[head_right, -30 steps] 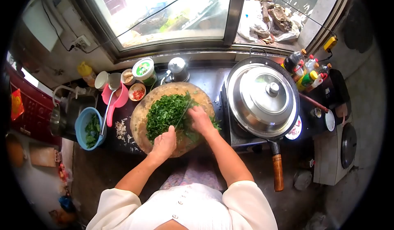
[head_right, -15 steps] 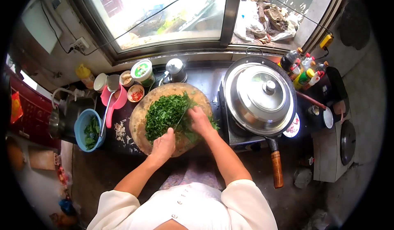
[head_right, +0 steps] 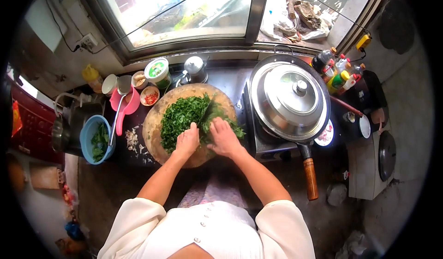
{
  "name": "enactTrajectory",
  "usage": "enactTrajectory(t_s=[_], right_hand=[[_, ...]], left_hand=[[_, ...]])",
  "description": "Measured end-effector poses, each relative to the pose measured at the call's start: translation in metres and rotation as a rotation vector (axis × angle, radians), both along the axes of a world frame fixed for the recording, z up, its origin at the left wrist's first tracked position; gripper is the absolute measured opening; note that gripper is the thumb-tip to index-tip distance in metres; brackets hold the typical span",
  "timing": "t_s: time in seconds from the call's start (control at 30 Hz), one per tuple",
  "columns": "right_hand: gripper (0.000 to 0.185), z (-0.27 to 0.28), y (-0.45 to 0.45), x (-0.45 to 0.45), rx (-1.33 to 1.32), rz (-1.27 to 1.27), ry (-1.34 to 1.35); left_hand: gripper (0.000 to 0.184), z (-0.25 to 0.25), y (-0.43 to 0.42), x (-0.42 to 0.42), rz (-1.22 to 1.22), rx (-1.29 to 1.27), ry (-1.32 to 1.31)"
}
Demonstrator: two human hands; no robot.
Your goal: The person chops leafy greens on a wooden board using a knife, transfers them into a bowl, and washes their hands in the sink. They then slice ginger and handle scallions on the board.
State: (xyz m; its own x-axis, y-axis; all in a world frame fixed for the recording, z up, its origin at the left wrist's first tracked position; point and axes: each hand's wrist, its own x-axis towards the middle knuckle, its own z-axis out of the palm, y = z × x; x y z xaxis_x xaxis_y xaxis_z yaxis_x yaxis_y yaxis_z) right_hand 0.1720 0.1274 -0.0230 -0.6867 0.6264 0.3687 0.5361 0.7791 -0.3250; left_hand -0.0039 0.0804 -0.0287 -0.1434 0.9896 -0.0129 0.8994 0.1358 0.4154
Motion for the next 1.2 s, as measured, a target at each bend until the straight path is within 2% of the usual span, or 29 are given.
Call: enactTrajectory(t_s=[0.03,0.07,0.17,0.2,0.33,0.43,0.5,0.6,0.73,0.83,0.87,1.07,1.2], right_hand=[[0.071,-0.004,-0.008,0.002,0.061,-0.008,-0.032],[0.084,-0.014,-0.008,0.003,-0.008,-0.023,-0.100],[0.068,-0.033,0.009,-0.002,0.055,-0.044,-0.074],[0.055,-0.033,0.017,-0.006,0.116,-0.056,-0.026],[0.052,-0.030,0.026,-0.011,-0.173,-0.111,0.162],[0.046,-0.036,0.014,-0.013,-0.313,-0.152,0.413],[0.040,-0.036,0.022,-0.012,-0.480,-0.251,0.523],[0.047,-0.025,0.041,-0.006,-0.345,-0.266,0.266],[0.053,-0.030,0.044,-0.007,-0.143,-0.281,0.449],[0.050,-0.022,0.040,-0.001,-0.164,-0.133,0.375],[0.044,-0.018,0.038,-0.001,-0.149,-0.119,0.366],[0.034,-0.028,0.042,-0.004,-0.110,-0.112,0.266],[0.025,-0.006,0.030,-0.003,-0.015,-0.133,0.239]], left_hand=[[0.013,0.003,-0.002,0.001,0.005,-0.001,-0.014],[0.015,0.006,-0.003,0.001,0.014,0.000,-0.028],[0.019,0.015,-0.013,0.001,0.043,0.012,-0.074],[0.020,0.019,-0.016,0.000,0.049,0.021,-0.087],[0.020,0.038,-0.037,-0.001,0.087,0.054,-0.124],[0.020,0.053,-0.053,-0.002,0.117,0.051,-0.129],[0.019,0.055,-0.061,-0.003,0.075,0.065,-0.115],[0.019,0.058,-0.062,0.000,0.043,0.051,-0.103],[0.019,0.055,-0.054,0.000,0.005,-0.009,-0.084],[0.017,0.052,-0.054,0.003,-0.004,-0.042,-0.051],[0.016,0.051,-0.055,0.004,-0.007,-0.052,-0.039],[0.013,0.047,-0.031,0.012,-0.014,-0.146,-0.029],[0.017,-0.003,-0.007,0.013,0.010,-0.032,0.015]])
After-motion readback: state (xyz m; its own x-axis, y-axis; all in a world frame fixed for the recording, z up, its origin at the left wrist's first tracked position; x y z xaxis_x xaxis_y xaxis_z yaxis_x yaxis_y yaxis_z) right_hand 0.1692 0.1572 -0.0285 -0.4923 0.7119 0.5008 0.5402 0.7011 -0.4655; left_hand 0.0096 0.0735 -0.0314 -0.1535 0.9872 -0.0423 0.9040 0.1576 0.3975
